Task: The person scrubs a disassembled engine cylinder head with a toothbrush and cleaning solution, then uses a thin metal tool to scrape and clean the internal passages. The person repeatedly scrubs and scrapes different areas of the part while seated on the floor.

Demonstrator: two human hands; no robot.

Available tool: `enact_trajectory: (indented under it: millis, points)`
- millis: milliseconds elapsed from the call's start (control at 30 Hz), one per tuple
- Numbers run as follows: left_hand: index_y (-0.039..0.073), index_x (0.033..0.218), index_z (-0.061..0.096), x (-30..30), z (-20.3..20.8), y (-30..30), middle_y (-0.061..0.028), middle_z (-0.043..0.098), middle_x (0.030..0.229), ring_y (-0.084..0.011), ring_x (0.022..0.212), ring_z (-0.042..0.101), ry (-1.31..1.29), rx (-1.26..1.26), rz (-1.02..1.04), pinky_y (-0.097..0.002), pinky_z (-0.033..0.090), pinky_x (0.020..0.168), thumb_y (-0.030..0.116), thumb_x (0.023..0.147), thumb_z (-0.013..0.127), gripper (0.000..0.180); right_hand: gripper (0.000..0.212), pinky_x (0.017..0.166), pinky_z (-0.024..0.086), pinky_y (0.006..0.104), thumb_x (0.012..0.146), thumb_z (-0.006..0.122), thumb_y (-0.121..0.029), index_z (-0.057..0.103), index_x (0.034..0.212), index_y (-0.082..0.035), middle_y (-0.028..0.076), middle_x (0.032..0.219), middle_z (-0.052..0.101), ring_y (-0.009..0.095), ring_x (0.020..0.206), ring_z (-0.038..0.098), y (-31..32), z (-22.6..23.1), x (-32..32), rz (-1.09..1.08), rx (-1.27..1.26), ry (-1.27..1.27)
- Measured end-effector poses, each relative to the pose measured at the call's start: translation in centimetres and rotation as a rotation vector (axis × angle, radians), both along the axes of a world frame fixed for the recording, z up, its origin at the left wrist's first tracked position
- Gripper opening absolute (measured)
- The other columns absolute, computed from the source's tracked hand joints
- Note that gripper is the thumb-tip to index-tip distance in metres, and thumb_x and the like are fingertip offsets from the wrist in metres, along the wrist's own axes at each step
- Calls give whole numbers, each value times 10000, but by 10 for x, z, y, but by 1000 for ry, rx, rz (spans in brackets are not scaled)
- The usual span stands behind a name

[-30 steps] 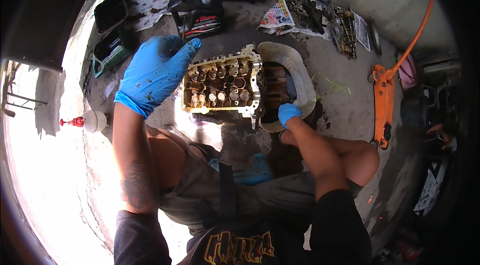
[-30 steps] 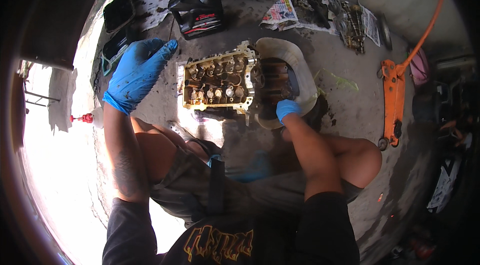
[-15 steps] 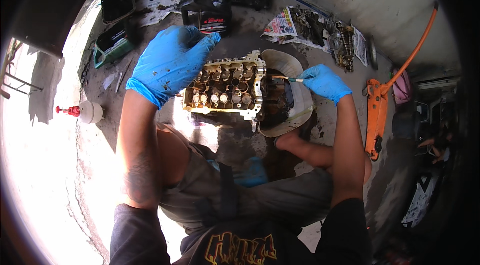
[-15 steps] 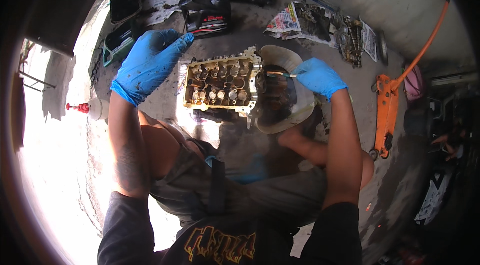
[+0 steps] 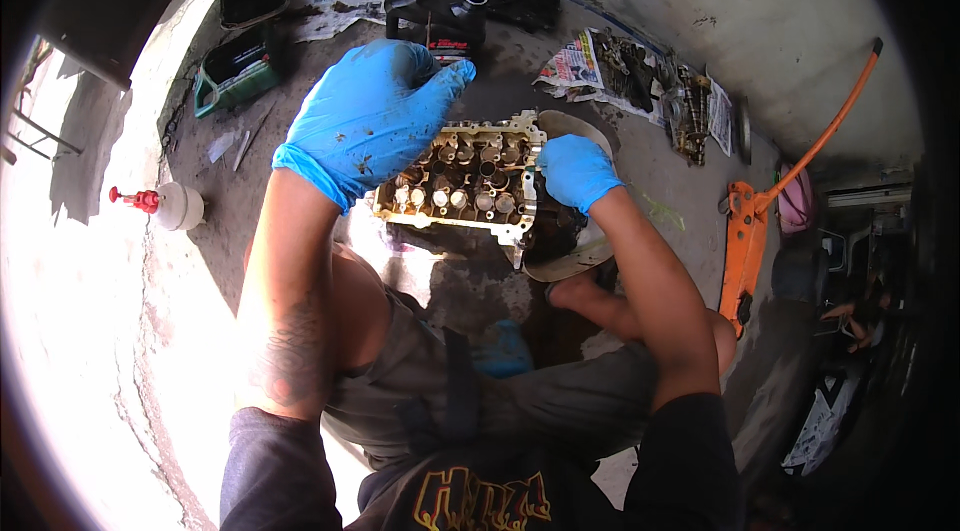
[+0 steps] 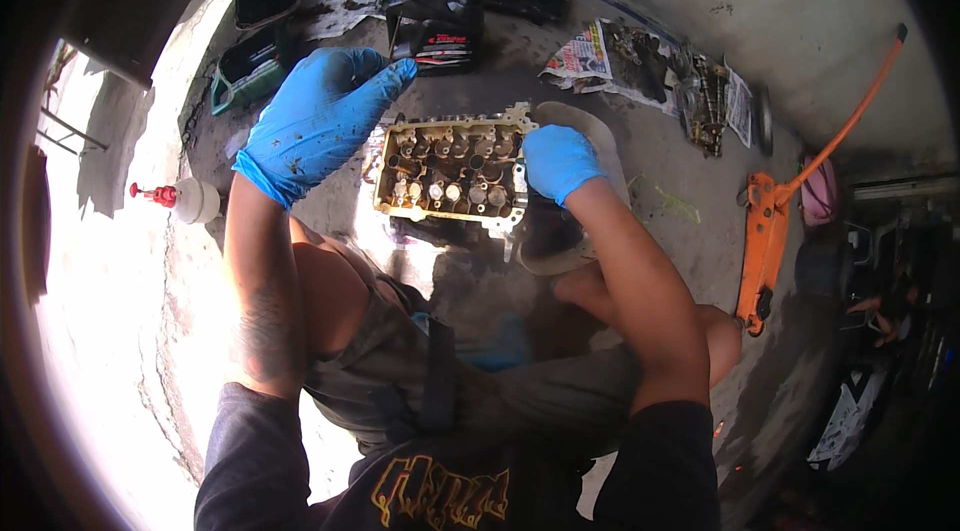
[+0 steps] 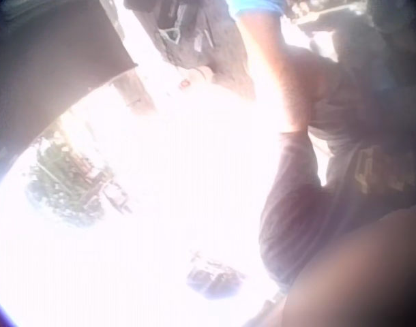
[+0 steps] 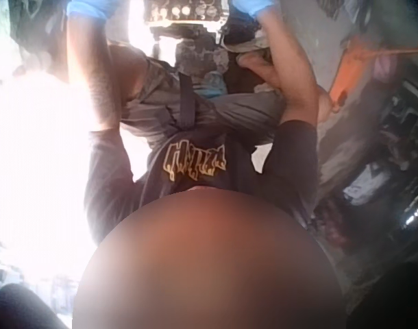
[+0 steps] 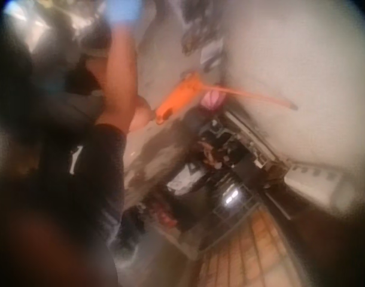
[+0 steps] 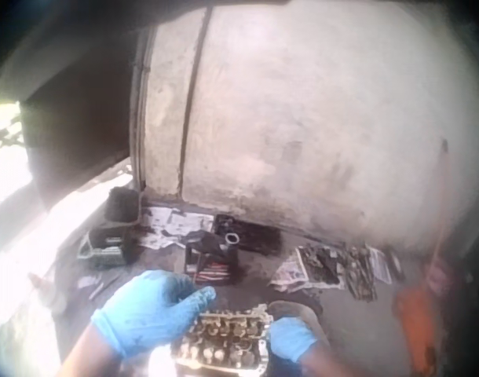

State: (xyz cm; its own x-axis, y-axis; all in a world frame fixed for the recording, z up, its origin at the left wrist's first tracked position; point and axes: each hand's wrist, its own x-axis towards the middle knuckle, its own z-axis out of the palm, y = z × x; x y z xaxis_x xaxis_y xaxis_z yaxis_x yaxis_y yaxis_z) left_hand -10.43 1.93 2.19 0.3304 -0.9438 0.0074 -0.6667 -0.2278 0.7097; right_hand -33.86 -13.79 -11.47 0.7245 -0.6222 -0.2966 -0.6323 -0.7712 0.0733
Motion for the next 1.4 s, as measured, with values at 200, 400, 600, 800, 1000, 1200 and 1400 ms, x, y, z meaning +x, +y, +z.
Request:
enact_trajectory:
  millis: [200,400,600,800,1000,1200,1400]
  points:
    - [18,936,719,0,-2,0,-233,678,919,-407,922,644,-26,-23,12,-450,505,843,477,886,577,483,173,785,553,453,782,591,-86,729,869,-30,208,905,700,366,866,693,4,14,16,49,-10,176]
    - [-30,897,686,5,-9,1,-238,652,784,-368,756,645,-18,-202,-37,-417,490,706,372,911,610,409,135,684,556,456,743,605,-99,723,794,-57,182,789,697,352,758,696,11,-7,13,111,5,27]
    - [-53,1124,612,3,-7,-3,-70,641,977,-129,877,565,216,19,74,-277,470,800,316,944,654,413,202,672,557,472,800,629,-185,755,913,-75,144,922,731,309,857,713,12,-4,17,50,63,95]
    - [-65,1136,613,13,-23,-1,-72,642,978,-118,863,551,244,-23,29,-286,467,797,330,938,659,444,203,684,562,455,814,631,-190,756,935,-85,132,928,732,296,864,714,16,-4,13,-41,5,13]
    - [-76,1125,615,8,-18,-3,-79,645,968,-117,847,552,208,-1,27,-284,469,788,331,934,662,451,204,640,556,447,825,615,-192,764,940,-114,82,912,741,284,850,716,28,-14,13,-83,-66,-41]
    - [-78,1142,606,2,-17,-7,-91,644,984,-123,866,557,191,-5,46,-284,471,794,336,928,669,471,170,603,554,448,787,622,-143,764,860,-83,125,824,729,288,761,714,39,-17,8,-51,-40,-71]
    - [-71,1165,598,2,-16,-8,-103,645,1010,-144,902,568,204,45,15,-290,470,824,338,927,670,479,173,596,551,444,794,623,-152,764,872,-90,119,820,731,283,757,714,37,-19,10,-57,-5,-79]
